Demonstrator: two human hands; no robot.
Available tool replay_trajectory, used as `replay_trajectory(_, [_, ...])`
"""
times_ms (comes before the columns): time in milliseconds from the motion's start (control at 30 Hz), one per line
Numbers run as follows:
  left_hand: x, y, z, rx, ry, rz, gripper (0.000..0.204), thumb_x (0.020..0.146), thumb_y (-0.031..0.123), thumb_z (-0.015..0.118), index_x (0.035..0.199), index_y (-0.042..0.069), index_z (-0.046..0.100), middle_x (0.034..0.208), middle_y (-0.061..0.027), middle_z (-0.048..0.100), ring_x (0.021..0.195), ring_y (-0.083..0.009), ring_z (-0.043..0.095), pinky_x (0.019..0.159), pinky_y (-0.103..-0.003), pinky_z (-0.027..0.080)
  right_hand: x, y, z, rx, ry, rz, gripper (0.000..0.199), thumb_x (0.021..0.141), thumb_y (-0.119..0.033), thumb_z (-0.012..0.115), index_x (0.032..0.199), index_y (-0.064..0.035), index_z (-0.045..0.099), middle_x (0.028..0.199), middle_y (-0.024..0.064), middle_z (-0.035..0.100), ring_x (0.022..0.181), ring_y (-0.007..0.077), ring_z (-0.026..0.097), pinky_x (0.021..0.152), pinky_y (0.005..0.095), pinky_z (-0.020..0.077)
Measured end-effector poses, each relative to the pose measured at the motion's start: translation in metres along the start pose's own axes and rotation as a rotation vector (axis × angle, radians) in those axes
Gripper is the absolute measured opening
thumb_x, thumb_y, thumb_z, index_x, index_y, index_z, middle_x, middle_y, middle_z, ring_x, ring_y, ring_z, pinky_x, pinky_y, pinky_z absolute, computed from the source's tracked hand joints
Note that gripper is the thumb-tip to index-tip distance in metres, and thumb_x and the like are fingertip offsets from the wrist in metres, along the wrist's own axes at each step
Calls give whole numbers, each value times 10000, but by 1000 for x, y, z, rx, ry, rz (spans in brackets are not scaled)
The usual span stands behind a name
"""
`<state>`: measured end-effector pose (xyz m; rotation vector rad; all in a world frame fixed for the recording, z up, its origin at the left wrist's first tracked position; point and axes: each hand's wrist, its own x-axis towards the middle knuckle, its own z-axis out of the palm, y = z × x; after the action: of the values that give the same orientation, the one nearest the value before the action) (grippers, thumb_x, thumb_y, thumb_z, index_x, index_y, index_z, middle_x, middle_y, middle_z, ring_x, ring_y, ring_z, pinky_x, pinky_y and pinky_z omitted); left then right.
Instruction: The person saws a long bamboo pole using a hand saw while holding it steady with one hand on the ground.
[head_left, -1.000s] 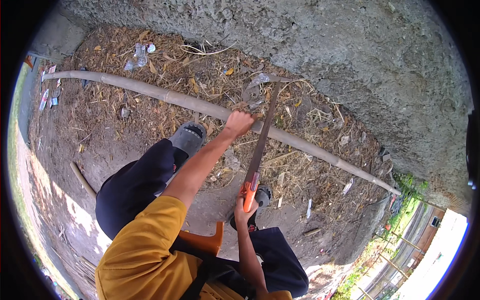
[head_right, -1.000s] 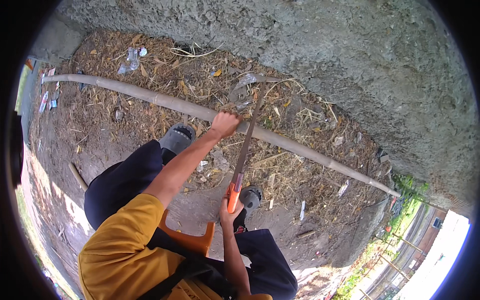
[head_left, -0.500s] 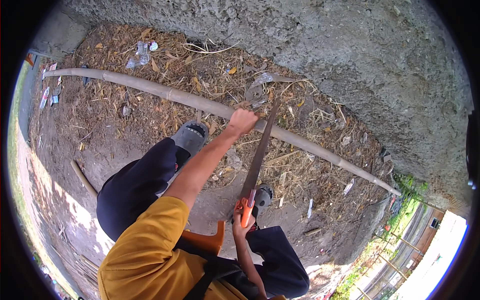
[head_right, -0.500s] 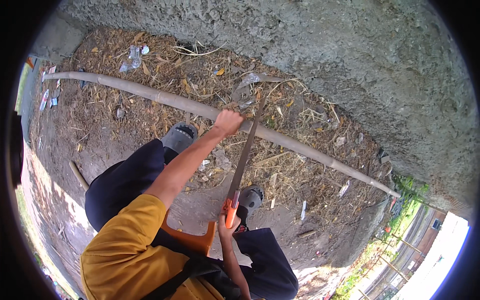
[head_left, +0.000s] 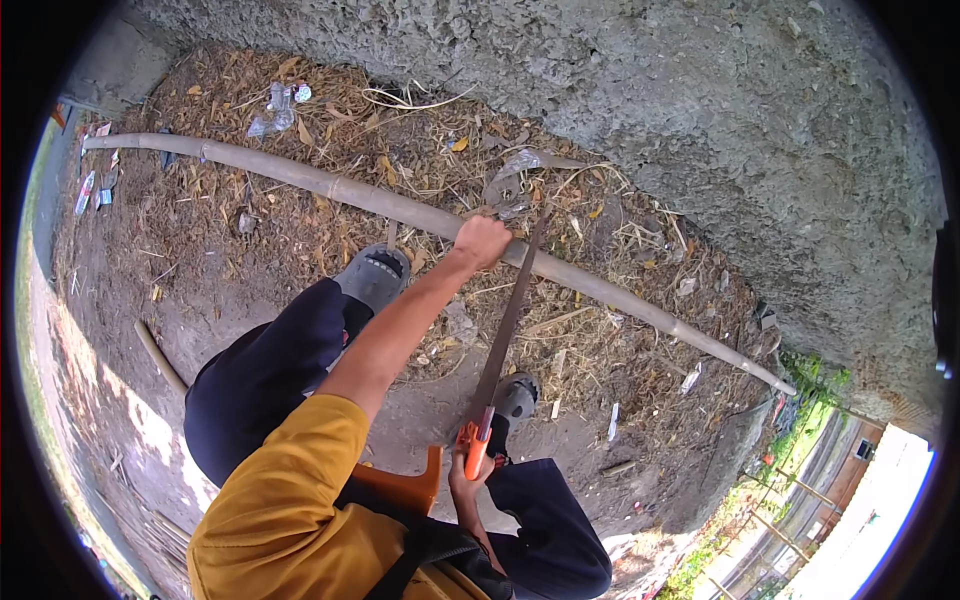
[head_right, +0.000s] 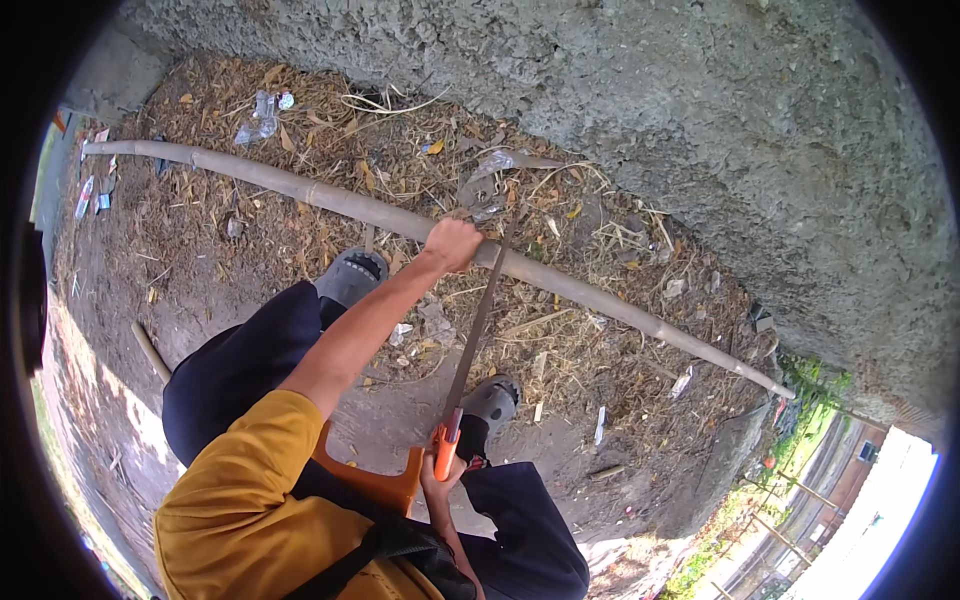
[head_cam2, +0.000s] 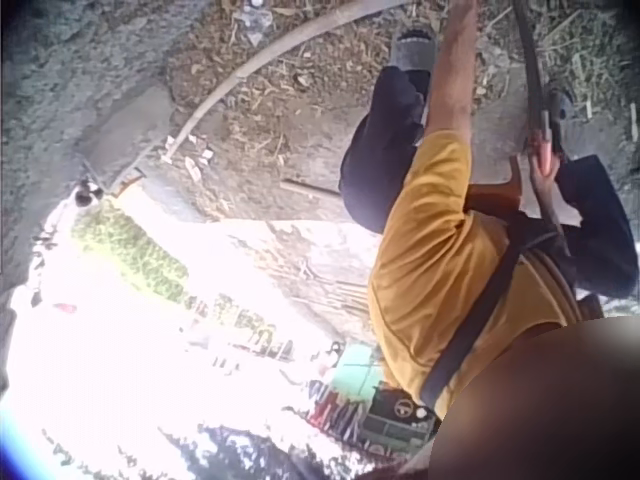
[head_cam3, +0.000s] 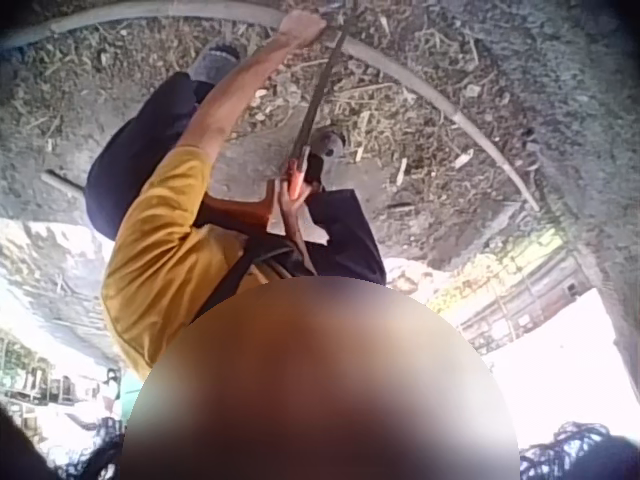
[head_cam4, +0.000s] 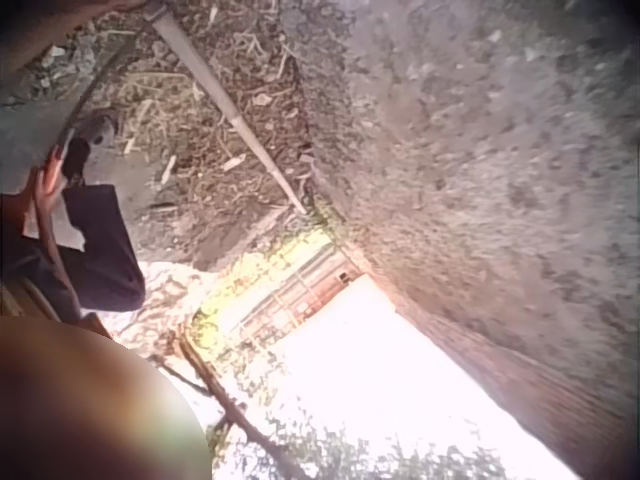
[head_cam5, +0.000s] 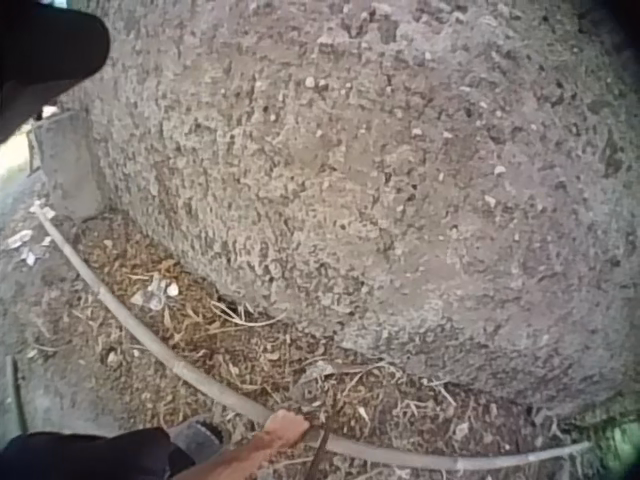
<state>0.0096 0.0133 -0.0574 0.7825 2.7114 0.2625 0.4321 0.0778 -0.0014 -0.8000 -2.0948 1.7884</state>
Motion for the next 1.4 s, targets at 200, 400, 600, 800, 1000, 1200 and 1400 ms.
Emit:
replay_trajectory(200, [1,9,7,11,58,-24,285,697,185,807,971,120,761,948,-97,747,928,-256,734,794,-397,580,48,-1,-2,-125,-151,-3,320,840,-25,589,1129,55,699,760,4,627,661,54,567,639,250,490])
replay_trajectory(400, [-1,4,2,29,-36,-19,325,704,212,811,1014,129,755,957,-90,746,926,-254,733,800,-398,578,50,-12,-7,26,-156,248,61,903,-15,601,935,33,622,879,52,613,705,86,559,860,293,548])
replay_trajectory(600, [-1,9,8,22,58,-1,258,713,207,795,959,131,767,967,-87,752,920,-254,738,798,-392,584,-3,-7,-32,-127,-277,67,381,871,65,571,1246,65,636,1142,132,689,1035,166,661,926,354,539])
replay_trajectory(800, [6,8,-8,0,-53,-26,230,718,188,781,936,115,771,969,-100,756,921,-246,741,789,-389,588,85,-26,7,30,-87,224,64,871,2,603,811,24,593,692,8,547,624,95,519,756,282,534])
replay_trajectory(1000, [0,7,0,42,60,-13,195,748,179,772,926,100,769,943,-101,752,926,-247,737,769,-379,585,13,-30,-25,148,-88,162,167,898,0,601,1033,72,668,855,28,642,734,92,586,694,257,511])
replay_trajectory(1200, [-3,8,18,20,107,-36,260,746,198,783,981,98,734,917,-97,747,895,-266,737,733,-395,578,106,-42,11,-36,-206,346,148,884,3,597,990,79,667,957,103,672,829,125,630,763,285,562])
replay_trajectory(1400, [-5,6,13,13,118,-21,322,777,190,757,1076,91,689,863,-96,741,838,-275,740,695,-412,575,11,-13,-20,515,67,406,250,886,-1,574,1110,71,658,967,119,663,799,153,635,758,243,536])
